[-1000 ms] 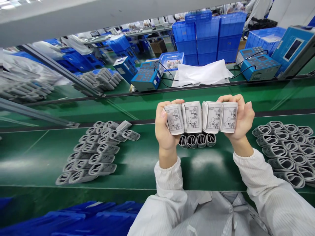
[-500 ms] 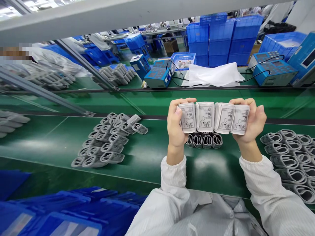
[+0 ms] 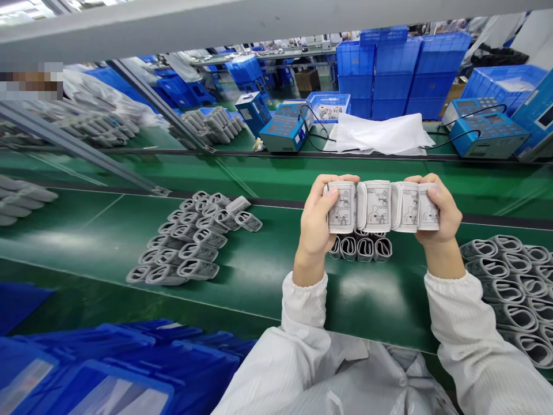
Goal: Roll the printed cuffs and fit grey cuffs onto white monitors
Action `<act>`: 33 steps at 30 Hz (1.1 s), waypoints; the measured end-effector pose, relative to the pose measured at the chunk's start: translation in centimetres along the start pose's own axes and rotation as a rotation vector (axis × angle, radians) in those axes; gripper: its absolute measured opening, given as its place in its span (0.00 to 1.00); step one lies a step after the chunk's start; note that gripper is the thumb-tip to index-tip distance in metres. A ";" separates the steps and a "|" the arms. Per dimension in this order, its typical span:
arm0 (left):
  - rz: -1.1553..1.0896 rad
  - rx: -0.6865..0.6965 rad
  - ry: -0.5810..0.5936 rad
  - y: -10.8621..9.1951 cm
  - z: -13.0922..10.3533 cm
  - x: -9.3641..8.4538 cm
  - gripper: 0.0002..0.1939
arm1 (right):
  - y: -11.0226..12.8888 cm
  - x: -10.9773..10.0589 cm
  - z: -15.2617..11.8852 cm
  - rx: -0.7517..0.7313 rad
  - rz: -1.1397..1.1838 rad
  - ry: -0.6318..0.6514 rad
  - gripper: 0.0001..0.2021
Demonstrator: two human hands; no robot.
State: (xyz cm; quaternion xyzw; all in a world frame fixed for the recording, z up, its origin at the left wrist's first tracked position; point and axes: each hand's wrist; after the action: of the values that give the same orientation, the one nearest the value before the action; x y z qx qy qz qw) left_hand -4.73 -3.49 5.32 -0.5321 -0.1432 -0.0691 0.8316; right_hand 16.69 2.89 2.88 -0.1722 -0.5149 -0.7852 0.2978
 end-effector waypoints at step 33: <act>-0.030 0.029 -0.013 -0.4 -0.3 0.2 0.15 | 0.5 0.3 -0.3 -0.028 -0.018 0.040 0.21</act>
State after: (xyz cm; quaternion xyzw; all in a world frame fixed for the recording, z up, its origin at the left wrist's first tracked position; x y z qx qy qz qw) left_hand -4.58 -3.88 5.58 -0.5180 -0.1578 -0.0760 0.8372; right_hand 16.76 2.40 3.32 -0.1561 -0.4992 -0.7983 0.2986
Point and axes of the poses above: each hand's wrist, its own z-axis towards the middle knuckle, its own x-axis out of the palm, y = z × x, and after that the axes turned 8 degrees about z, right-handed
